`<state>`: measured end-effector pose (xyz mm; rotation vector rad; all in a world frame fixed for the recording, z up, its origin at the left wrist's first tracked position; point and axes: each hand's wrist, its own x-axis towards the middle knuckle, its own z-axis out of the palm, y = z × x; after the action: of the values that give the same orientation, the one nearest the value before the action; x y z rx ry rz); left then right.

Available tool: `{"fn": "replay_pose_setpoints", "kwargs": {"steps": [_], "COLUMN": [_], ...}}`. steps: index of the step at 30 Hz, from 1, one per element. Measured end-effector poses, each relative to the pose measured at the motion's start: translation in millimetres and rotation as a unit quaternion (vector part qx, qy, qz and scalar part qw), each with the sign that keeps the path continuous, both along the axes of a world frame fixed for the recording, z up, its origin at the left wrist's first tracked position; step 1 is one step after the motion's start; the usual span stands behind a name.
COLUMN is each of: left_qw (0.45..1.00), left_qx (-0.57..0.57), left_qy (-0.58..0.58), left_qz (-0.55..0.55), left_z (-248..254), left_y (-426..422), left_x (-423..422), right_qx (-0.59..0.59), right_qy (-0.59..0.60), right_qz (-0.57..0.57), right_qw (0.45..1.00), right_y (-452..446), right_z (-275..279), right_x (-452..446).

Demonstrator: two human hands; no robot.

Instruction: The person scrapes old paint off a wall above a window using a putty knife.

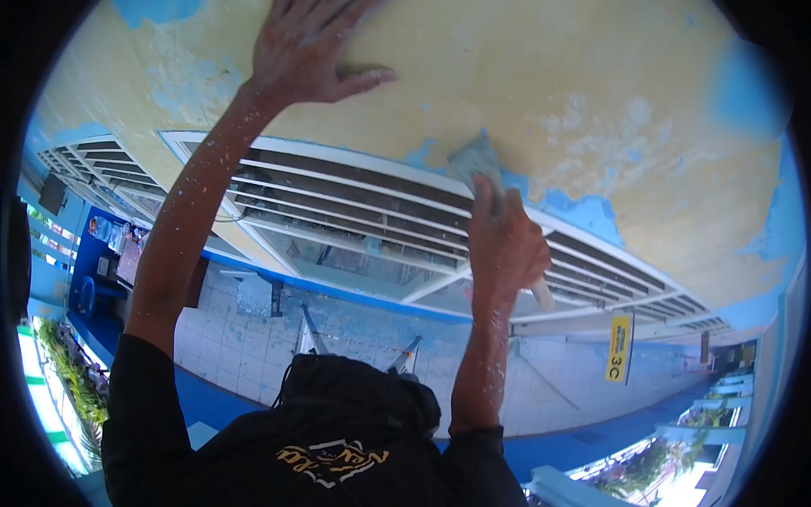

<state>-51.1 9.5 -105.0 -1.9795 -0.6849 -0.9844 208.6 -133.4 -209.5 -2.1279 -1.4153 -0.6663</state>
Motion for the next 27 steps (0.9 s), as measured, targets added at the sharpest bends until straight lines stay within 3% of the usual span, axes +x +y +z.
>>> {"fn": "replay_pose_setpoints", "kwargs": {"steps": [7, 11, 12, 15, 17, 21, 25, 27], "left_qw": [1.0, 1.0, 1.0, 1.0, 1.0, 1.0, 1.0, 1.0], "left_qx": [0.002, 0.016, 0.013, 0.003, 0.006, 0.011, 0.001, 0.005], "left_qy": [-0.002, -0.007, -0.008, -0.009, -0.002, -0.016, -0.007, -0.004], "left_qz": [-0.001, 0.013, 0.003, 0.006, 0.004, 0.004, 0.011, 0.016], "left_z": [0.4, 3.8, 0.6, -0.1, -2.8, -3.9, -3.3, -4.8], "left_y": [0.0, 2.1, -0.1, -1.1, 0.0, 3.2, -0.3, 2.3], "left_x": [-1.5, -7.3, -2.2, -1.7, -1.5, -3.1, -1.8, -2.7], "right_qx": [0.017, -0.033, 0.018, -0.018, 0.026, -0.031, 0.005, -0.008], "right_qy": [0.002, -0.043, -0.093, -0.025, -0.06, -0.046, -0.019, -0.015], "right_qz": [0.077, 0.034, 0.062, 0.12, 0.089, 0.009, 0.087, 0.03], "right_qw": [0.997, 0.998, 0.994, 0.992, 0.994, 0.998, 0.996, 0.999], "right_y": [9.7, 6.7, 9.4, 16.0, 11.6, 5.6, 14.6, 1.7], "right_z": [-0.4, -10.4, -15.3, -17.0, -24.7, -17.6, -24.9, -23.4], "right_x": [-22.8, -3.6, -14.5, -38.2, -18.8, -17.3, -38.4, -15.0]}}
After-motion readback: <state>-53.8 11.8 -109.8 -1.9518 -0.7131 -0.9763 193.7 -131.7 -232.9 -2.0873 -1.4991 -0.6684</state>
